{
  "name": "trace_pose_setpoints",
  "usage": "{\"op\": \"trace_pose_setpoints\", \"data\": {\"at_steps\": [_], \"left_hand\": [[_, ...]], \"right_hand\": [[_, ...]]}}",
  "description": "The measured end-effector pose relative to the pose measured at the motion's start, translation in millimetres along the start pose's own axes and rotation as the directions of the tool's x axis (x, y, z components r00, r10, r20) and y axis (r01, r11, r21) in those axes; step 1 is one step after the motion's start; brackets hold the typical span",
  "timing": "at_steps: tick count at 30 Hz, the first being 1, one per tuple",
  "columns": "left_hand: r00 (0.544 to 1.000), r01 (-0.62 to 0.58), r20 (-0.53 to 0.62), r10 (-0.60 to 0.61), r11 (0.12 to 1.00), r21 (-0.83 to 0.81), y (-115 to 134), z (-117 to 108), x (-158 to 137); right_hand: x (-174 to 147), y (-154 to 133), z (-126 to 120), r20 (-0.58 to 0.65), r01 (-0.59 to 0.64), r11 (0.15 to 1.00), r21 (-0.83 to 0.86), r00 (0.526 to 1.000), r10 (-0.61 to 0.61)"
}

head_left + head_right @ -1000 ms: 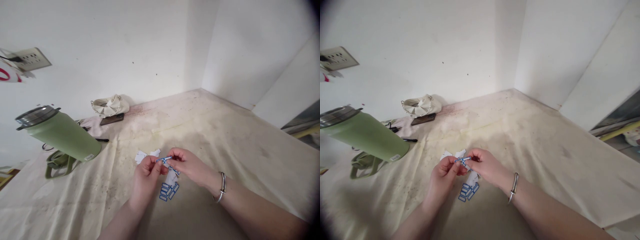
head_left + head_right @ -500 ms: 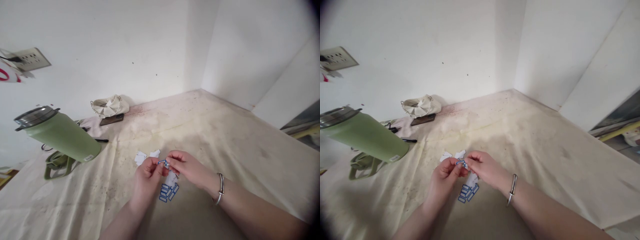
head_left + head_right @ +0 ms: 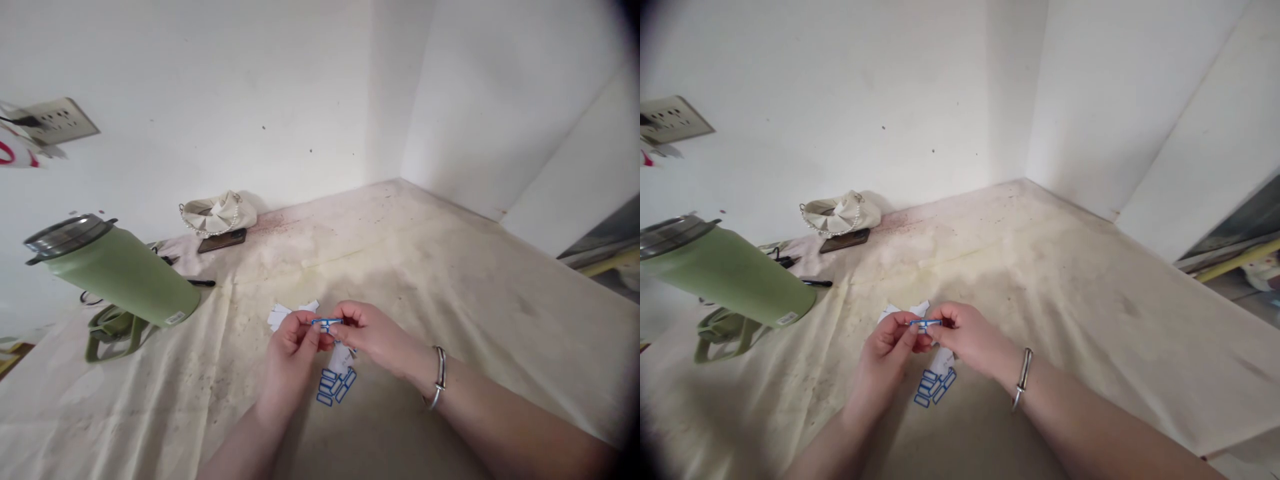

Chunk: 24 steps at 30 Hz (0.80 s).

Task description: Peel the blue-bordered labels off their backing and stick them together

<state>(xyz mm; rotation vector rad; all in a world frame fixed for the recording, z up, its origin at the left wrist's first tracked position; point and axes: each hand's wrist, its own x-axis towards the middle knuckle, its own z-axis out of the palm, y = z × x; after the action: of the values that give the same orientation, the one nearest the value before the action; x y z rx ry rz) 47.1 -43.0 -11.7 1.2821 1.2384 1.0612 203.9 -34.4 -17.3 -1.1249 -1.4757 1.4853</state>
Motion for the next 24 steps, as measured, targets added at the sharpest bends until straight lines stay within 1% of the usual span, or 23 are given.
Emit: {"op": "trace_pose_setpoints", "data": {"at_steps": [4, 8, 15, 24], "left_hand": [[1.0, -0.014, 0.017, 0.014, 1.0, -0.002, -0.7, -0.3, 0.2], [1.0, -0.011, 0.01, 0.011, 1.0, 0.015, -0.5, -0.1, 0.7], [1.0, -0.014, 0.025, 0.014, 1.0, 0.01, -1.2, -0.5, 0.5], [0.999, -0.021, 0.032, 0.02, 1.0, 0.022, -1.5, -1.8, -0.7]], "right_hand": [[0.2, -0.4, -0.2, -0.005, 0.01, 1.0, -0.014, 1.0, -0.01], [0.6, 0.0, -0.3, 0.007, 0.009, 1.0, -0.01, 1.0, -0.009], [1.0, 1.4, -0.8, 0.009, 0.026, 0.998, -0.055, 1.0, -0.026], [-0.3, -1.6, -1.6, 0.027, 0.018, 0.997, -0.07, 1.0, -0.016]]}}
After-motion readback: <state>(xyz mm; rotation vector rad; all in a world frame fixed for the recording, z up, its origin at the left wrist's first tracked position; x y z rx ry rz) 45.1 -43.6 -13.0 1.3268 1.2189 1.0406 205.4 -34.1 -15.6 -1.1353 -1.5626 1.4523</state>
